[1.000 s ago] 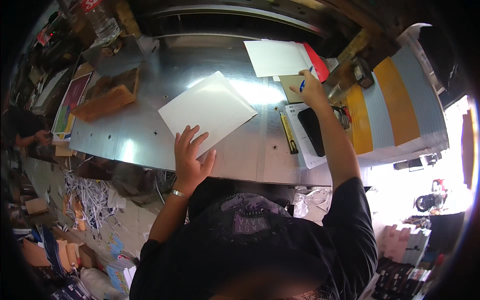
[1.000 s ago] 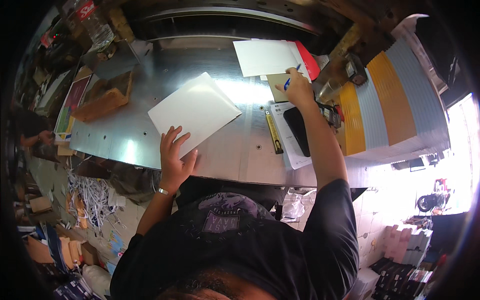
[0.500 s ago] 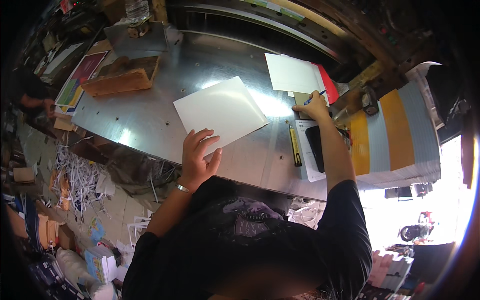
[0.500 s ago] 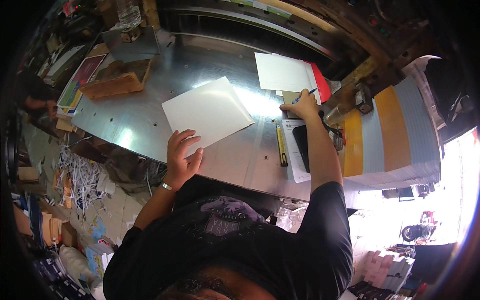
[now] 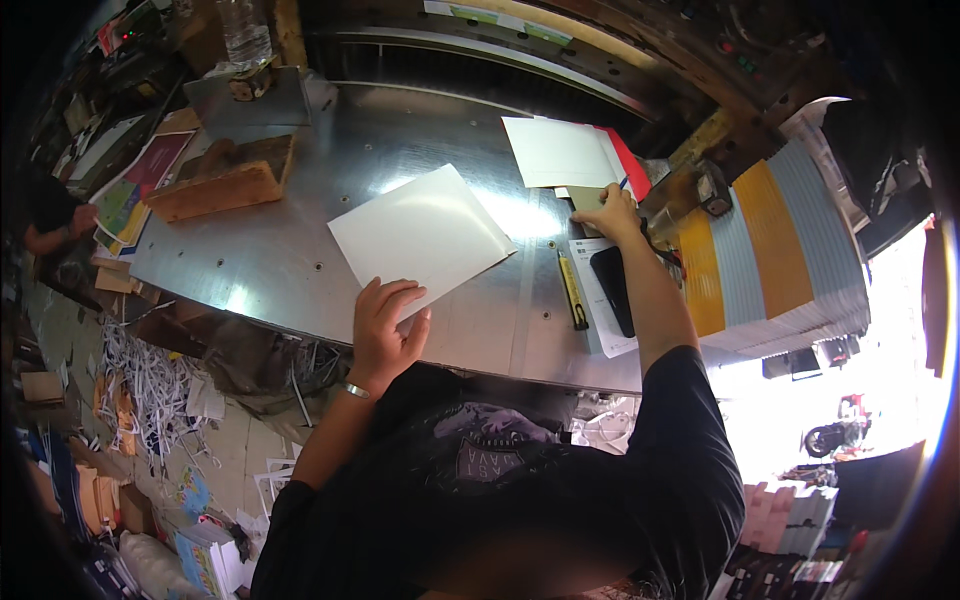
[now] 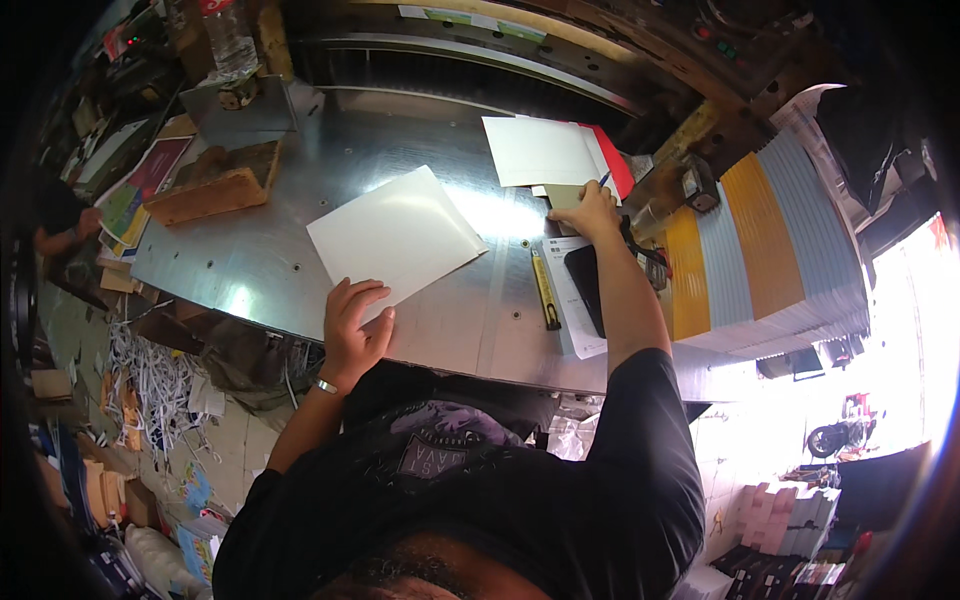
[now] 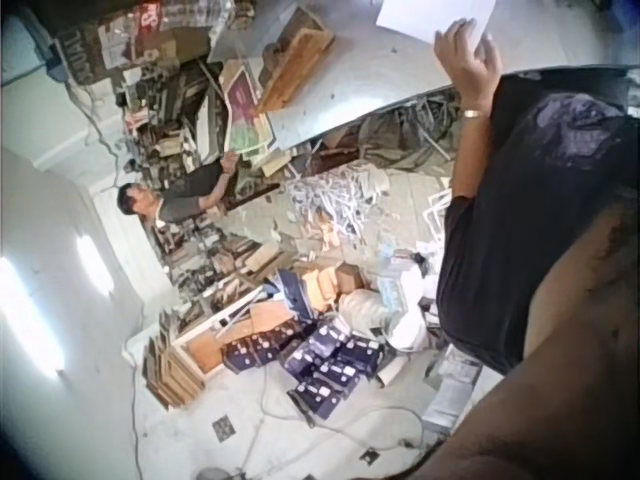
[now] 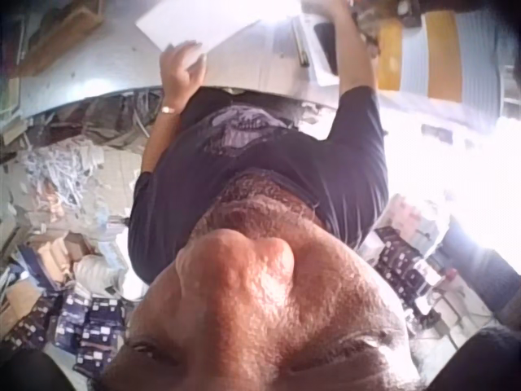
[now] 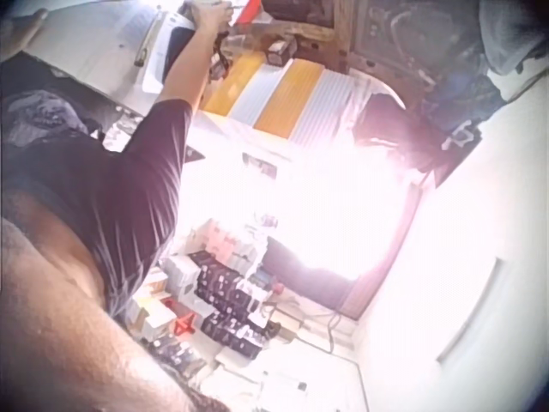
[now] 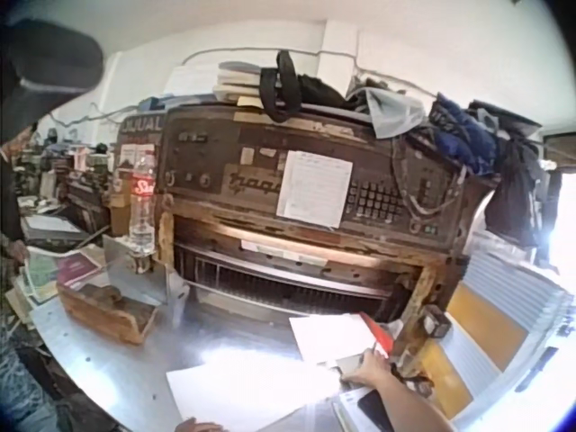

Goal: The person positions a piece of cardstock over a sheet of paper, traces its outline with a pen, and cuts along the marks using a utility knife and a straight edge.

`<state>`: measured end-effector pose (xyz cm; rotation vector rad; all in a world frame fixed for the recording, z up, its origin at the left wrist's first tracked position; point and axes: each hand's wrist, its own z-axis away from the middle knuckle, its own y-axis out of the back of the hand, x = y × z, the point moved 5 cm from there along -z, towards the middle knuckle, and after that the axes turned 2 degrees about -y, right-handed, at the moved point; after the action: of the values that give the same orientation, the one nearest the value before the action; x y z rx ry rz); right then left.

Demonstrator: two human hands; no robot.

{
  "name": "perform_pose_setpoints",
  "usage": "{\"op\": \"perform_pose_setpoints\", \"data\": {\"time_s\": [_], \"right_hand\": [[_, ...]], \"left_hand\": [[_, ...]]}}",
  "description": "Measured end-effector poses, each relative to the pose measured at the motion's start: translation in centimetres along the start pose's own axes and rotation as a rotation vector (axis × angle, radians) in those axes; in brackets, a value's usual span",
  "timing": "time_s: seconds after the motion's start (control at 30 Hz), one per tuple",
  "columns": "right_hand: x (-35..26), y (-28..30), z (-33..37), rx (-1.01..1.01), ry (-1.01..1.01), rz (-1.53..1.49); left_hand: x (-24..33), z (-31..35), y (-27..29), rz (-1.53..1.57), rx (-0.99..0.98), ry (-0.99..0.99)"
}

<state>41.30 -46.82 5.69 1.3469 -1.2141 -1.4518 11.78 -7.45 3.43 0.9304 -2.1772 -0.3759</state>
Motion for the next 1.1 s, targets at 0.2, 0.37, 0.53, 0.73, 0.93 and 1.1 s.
{"op": "perform_pose_setpoints", "data": {"time_s": [0.2, 0.37, 0.53, 0.73, 0.93, 1.1], "right_hand": [[1.9, 2.4, -3.3, 0.065, 0.109, -0.146], [2.0, 4.4, -2.9, -0.112, 0.162, -0.403], [3.0, 6.9, 0.7, -0.283, 0.214, -0.538], [3.8, 10.7, 7.3, -0.262, 0.261, -0.536], [4.3, 12.6, 14.3, -0.353, 0.269, -0.651], [0.9, 12.1, 18.0, -0.214, 0.51, -0.644]], "left_hand": [[0.4, -0.8, -0.4, -0.008, -0.007, -0.012], [0.1, -0.9, -0.7, -0.036, -0.056, 0.005], [-0.2, -1.1, -1.3, -0.004, -0.123, 0.052], [0.3, -1.2, -1.8, -0.359, -0.213, 0.055], [-0.9, -0.7, -3.3, -0.371, -0.408, 0.107], [-1.1, -0.7, -2.5, -0.291, -0.537, 0.099]]}}
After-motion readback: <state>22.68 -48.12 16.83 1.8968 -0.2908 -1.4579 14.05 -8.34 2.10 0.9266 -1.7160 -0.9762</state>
